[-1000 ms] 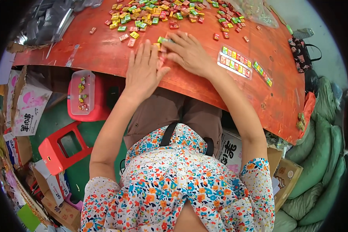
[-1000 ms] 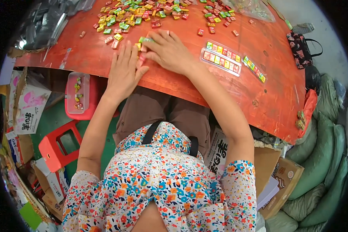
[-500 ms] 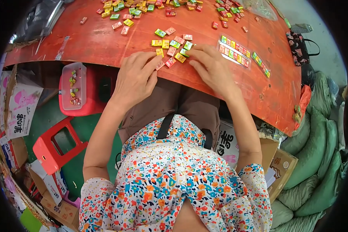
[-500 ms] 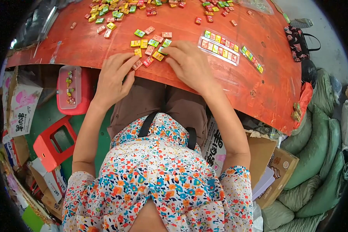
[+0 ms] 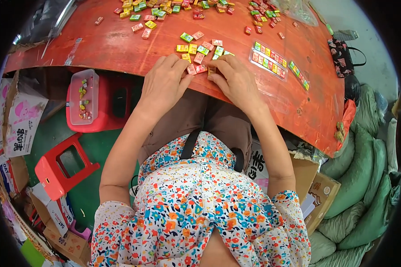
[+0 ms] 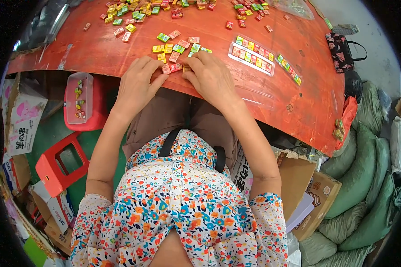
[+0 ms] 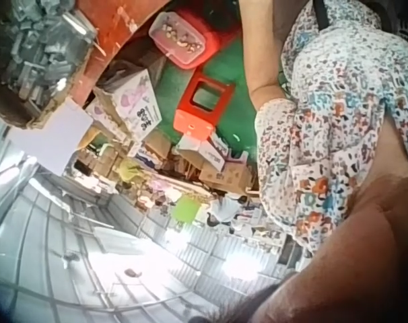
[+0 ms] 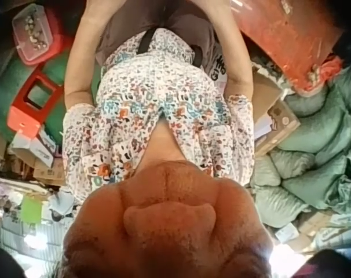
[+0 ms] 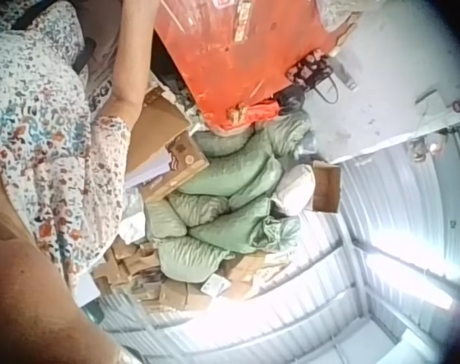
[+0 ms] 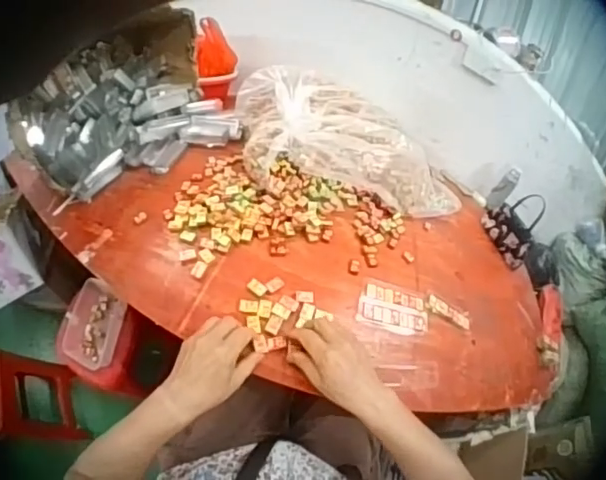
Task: Sorting small colorful plastic components and arranging them into clear plastic containers before packing them into a larger cardboard box.
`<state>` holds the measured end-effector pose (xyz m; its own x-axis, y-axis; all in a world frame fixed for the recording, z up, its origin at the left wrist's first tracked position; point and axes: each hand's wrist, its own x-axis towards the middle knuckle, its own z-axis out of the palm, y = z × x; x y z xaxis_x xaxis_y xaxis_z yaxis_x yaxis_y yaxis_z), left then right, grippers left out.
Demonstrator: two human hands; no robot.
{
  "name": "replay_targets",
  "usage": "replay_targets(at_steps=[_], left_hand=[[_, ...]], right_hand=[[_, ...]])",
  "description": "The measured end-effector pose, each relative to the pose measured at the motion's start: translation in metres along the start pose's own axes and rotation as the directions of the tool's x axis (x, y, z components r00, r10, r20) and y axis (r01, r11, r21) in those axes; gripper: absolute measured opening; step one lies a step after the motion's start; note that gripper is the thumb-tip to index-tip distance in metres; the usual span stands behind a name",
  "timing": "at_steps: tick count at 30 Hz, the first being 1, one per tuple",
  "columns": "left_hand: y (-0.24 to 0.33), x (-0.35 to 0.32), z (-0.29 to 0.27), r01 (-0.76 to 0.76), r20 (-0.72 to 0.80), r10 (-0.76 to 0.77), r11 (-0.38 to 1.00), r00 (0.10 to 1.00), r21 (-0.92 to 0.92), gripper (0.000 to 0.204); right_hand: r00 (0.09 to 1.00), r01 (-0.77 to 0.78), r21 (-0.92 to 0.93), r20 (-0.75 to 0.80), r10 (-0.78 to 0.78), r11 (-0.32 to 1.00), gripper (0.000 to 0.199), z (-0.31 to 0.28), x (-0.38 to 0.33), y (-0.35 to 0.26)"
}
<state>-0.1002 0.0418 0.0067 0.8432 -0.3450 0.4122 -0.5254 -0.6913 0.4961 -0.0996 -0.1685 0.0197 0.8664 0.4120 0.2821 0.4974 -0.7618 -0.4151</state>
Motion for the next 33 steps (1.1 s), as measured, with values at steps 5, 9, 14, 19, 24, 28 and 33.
replay_targets(at_steps=[5,9,14,19,24,28,33], left_hand=[[0.005,0.000,-0.002,-0.022,0.046,0.022,1.000,0.999,-0.002,0.018],[0.004,-0.001,-0.002,-0.034,0.033,0.034,0.999,0.999,-0.001,0.016],[0.010,-0.005,-0.001,-0.006,0.012,0.006,1.000,1.000,0.024,0.016],[0.007,-0.006,0.003,0.018,-0.051,-0.017,1.000,0.999,0.020,0.016],[0.004,-0.002,0.001,0.005,0.001,-0.005,1.000,1.000,0.009,0.016],[0.002,0.003,0.004,-0.031,0.005,0.031,0.999,1.000,0.022,0.017],[-0.003,0.001,-0.005,0.052,-0.059,-0.063,0.983,0.996,-0.178,0.022]], right_hand=[[0.995,-0.089,-0.008,-0.053,0.089,0.996,0.024,0.004,-0.006,-0.012],[0.999,-0.016,-0.102,-0.031,0.013,0.995,0.024,0.002,0.000,-0.002],[1.000,0.001,-0.077,-0.014,-0.003,0.997,0.024,-0.002,-0.013,-0.010],[0.997,0.072,-0.020,0.031,-0.071,0.997,0.025,-0.004,-0.017,-0.016],[0.996,-0.020,0.106,-0.086,0.030,0.994,0.026,-0.005,-0.011,-0.004],[0.996,0.066,0.077,-0.070,-0.061,0.995,0.028,0.006,0.004,0.008],[0.998,0.033,0.136,-0.064,-0.025,0.990,0.027,0.000,0.005,0.009]])
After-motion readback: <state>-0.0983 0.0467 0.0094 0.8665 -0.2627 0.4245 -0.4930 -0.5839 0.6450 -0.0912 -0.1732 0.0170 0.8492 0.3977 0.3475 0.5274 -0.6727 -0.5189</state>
